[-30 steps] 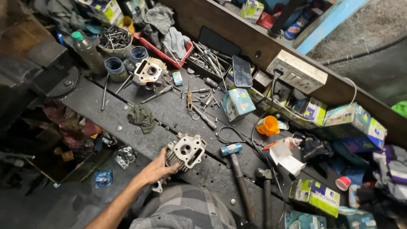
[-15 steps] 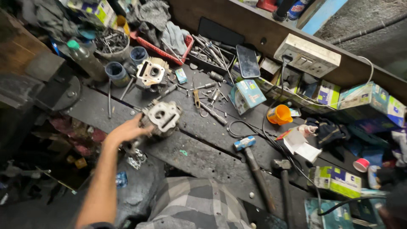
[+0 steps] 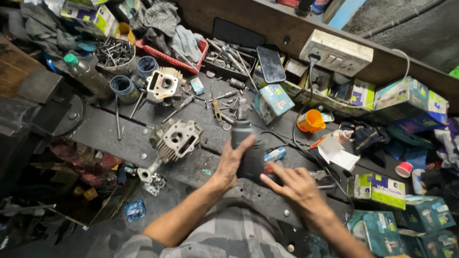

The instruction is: The person works on a motorcycle cylinder head at a cluttered workbench, turning and repositioning the casting by hand, fitting a small component into its bore, and pressing it into place. They then pick up a corded power drill and use it on the cylinder head.

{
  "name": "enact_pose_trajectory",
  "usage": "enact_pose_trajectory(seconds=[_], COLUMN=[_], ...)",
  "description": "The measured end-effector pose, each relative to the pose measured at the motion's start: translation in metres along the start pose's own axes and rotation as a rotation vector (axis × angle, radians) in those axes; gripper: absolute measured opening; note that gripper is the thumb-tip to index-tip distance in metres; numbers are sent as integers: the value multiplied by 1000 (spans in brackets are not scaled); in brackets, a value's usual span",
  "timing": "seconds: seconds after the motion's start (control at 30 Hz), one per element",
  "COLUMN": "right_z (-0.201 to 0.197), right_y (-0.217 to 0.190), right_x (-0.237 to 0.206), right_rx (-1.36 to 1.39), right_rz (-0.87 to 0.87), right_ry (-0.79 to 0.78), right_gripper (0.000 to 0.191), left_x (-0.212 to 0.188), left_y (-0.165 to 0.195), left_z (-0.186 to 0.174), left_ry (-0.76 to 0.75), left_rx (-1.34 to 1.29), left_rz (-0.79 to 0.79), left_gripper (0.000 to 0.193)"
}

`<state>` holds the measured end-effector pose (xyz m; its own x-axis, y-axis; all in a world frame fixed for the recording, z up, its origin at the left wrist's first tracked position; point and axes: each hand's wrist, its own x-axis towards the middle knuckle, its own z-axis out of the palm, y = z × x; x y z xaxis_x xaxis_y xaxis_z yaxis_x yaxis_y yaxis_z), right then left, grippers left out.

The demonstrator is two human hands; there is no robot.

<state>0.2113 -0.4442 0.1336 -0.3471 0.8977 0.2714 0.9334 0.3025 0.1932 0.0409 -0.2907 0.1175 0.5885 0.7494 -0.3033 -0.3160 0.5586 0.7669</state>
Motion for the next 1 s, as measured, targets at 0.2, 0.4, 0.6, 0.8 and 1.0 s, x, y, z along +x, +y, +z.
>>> enact_pose_trajectory(seconds=[0.2, 0.4, 0.6, 0.8, 1.0], right_z=[72, 105, 140, 200, 243], right_y=[-53, -25, 75, 146, 164], right_x=[37, 87, 211, 391, 485], right_rx=[583, 857, 404, -190, -422], right_rz=[447, 406, 320, 65, -18], right_ry=[-89, -251, -179, -25, -292], right_gripper=[69, 43, 13, 61, 55], left_x=[60, 73, 67, 65, 68], left_y=[-40, -43, -20, -2, 6], left_z=[-104, -153, -164, -177, -192], left_ry=[-106, -256, -132, -219, -240], left_rx=[582, 440, 499, 482, 465], left_rz=[511, 593, 493, 565, 619], left_gripper=[52, 49, 34, 28, 30])
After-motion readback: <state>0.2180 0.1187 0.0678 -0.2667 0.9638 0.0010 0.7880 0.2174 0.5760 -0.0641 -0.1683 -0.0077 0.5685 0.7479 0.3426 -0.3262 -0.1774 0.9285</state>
